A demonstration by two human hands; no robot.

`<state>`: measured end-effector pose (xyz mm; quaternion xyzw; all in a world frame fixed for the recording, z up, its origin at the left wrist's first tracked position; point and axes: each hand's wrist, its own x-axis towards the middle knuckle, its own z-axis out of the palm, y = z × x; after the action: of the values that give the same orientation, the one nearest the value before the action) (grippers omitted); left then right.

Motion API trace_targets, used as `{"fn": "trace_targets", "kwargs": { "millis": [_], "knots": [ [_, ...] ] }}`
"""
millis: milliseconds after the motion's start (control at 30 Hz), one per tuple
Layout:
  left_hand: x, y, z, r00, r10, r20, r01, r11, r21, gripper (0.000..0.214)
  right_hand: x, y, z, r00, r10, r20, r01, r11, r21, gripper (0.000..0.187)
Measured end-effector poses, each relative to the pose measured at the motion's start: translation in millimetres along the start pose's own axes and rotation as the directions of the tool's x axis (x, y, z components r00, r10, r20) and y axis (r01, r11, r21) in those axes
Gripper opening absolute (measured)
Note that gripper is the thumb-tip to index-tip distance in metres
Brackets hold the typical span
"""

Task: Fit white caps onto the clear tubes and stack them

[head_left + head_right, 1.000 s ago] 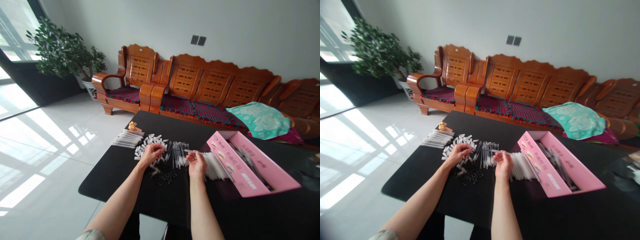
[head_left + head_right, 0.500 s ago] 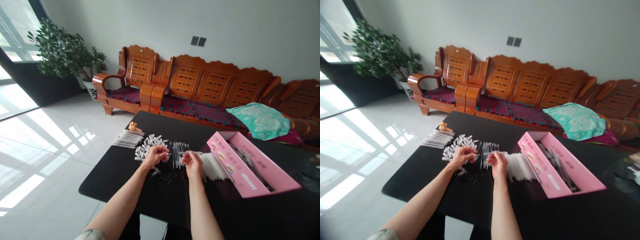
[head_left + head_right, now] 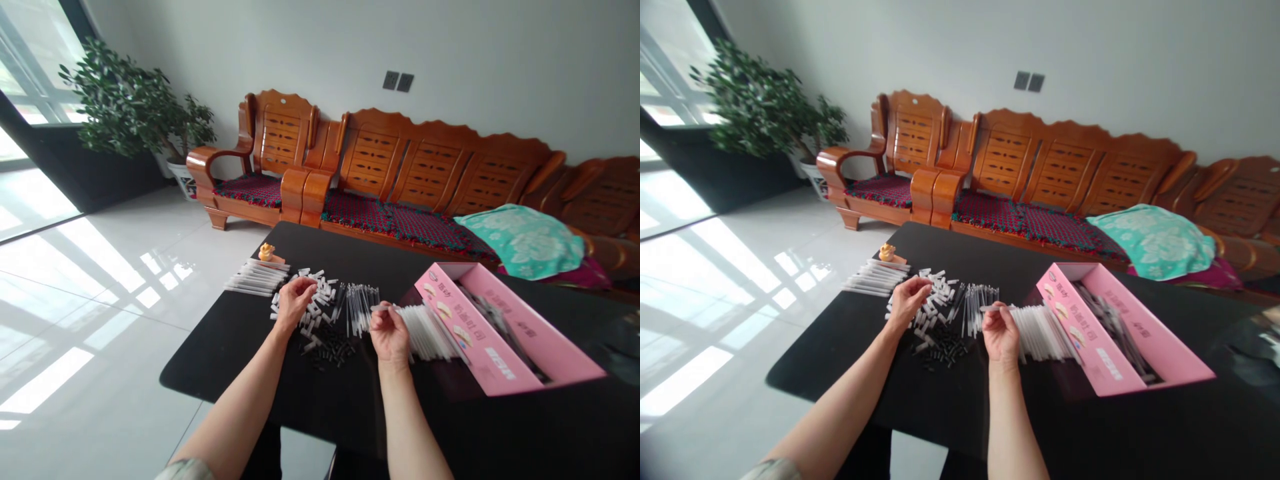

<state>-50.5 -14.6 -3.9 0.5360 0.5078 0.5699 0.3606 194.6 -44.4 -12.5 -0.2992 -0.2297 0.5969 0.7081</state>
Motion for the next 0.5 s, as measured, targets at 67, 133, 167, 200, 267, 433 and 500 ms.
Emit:
{"fn": "trace_targets", "kwargs": {
  "millis": [67, 133, 167, 200, 267, 433, 500],
  "knots": [
    [-0.6, -0.1, -0.2, 0.996, 0.057, 0.066, -0.067, 0.986, 0.154, 0.021, -0.2, 3.4, 1.2, 0.999, 0.039, -0.003, -0.039, 0.999, 0.013, 0.007],
    [-3.1, 3.2, 1.9, 0.974, 0.118, 0.192, -0.169, 0.946, 0.276, 0.014, 0.0, 6.7, 2.2, 0.999, 0.041, -0.008, -0.040, 0.999, 0.024, 0.007],
    [-4.8, 5.8, 3.4, 0.953, 0.140, 0.270, -0.224, 0.924, 0.311, 0.012, 0.4, 7.8, 2.3, 1.000, 0.029, -0.010, -0.029, 0.999, 0.018, 0.006],
    [-6.7, 8.7, 5.1, 0.924, 0.152, 0.350, -0.274, 0.902, 0.333, 0.012, 0.8, 8.6, 2.1, 1.000, 0.015, -0.010, -0.015, 1.000, 0.004, 0.006],
    [-11.1, 14.1, 9.0, 0.861, 0.151, 0.486, -0.352, 0.867, 0.354, 0.014, 1.7, 9.3, 1.2, 1.000, -0.006, -0.006, 0.006, 1.000, -0.030, 0.006],
    [-23.1, 19.9, 18.2, 0.743, 0.098, 0.662, -0.473, 0.776, 0.417, 0.023, 3.0, 9.5, -1.5, 1.000, -0.017, -0.004, 0.017, 0.999, -0.052, 0.007],
    [-26.5, 19.6, 20.3, 0.731, 0.104, 0.674, -0.501, 0.752, 0.428, 0.026, 3.5, 9.8, -2.3, 1.000, -0.016, -0.004, 0.016, 0.998, -0.053, 0.007]
  ]
}}
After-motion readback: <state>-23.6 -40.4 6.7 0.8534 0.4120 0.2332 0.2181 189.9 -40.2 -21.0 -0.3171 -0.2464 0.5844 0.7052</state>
